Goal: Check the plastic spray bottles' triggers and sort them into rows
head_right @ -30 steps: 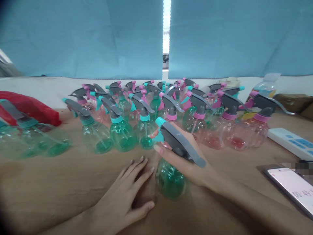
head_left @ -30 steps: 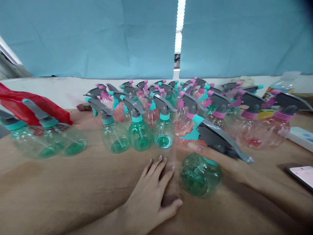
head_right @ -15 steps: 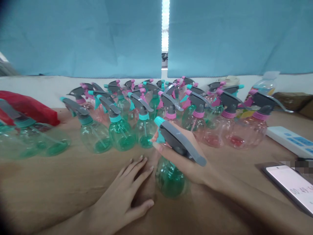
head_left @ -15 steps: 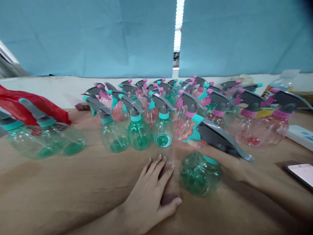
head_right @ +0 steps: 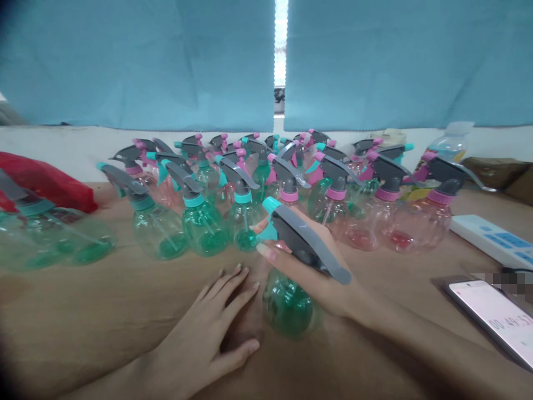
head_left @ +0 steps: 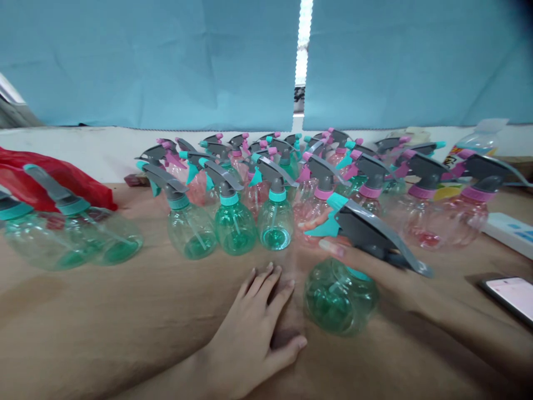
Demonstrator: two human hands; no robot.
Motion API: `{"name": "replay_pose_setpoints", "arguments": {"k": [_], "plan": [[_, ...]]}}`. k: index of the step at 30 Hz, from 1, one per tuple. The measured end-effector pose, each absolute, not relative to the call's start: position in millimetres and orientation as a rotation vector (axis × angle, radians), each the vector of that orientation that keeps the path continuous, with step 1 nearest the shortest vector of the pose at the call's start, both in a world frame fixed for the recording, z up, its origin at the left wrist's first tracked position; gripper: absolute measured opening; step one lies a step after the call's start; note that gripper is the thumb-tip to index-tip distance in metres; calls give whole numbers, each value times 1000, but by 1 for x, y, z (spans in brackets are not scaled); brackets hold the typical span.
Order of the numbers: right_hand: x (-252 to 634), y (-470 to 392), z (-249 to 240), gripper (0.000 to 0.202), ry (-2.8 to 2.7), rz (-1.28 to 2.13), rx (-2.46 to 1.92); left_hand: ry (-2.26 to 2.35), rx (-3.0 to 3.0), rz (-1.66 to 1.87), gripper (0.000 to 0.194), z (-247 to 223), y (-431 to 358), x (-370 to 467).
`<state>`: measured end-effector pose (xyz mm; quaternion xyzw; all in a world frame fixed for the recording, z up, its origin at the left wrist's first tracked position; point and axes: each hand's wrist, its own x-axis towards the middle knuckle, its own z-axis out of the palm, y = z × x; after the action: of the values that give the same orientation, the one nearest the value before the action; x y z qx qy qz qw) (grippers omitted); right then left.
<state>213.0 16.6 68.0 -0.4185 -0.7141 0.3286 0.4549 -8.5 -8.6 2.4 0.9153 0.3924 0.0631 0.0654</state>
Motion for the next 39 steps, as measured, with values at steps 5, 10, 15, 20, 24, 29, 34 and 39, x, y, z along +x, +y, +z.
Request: {"name": "replay_pose_setpoints", "arguments": {"k": [5, 10, 15, 20, 24, 29, 34, 39], "plan": [[213, 16, 63, 27, -1702, 881, -1051, 1187, 2766, 213, 66, 3, -9, -9], [217, 17, 55, 30, -1688, 947, -1035, 1179, 2777, 216, 66, 2, -9, -8], [216, 16, 57, 21, -1669, 935, -1015, 1183, 2772, 241, 65, 2, -9, -8], [214, 16, 65, 14, -1705, 885, -1018, 1180, 2766, 232, 64, 2, -10, -8], [213, 15, 68, 25, -1707, 926, -1037, 1186, 2754, 220, 65, 3, -9, -8], [213, 13, 71, 5, -1714, 870, -1021, 1182, 2759, 217, 64, 3, -9, -8], [214, 15, 66, 12, -1698, 876, -990, 1182, 2755, 195, 65, 3, -9, -8], [216, 18, 55, 19, -1669, 957, -996, 1181, 2764, 206, 65, 2, -9, -8]]}}
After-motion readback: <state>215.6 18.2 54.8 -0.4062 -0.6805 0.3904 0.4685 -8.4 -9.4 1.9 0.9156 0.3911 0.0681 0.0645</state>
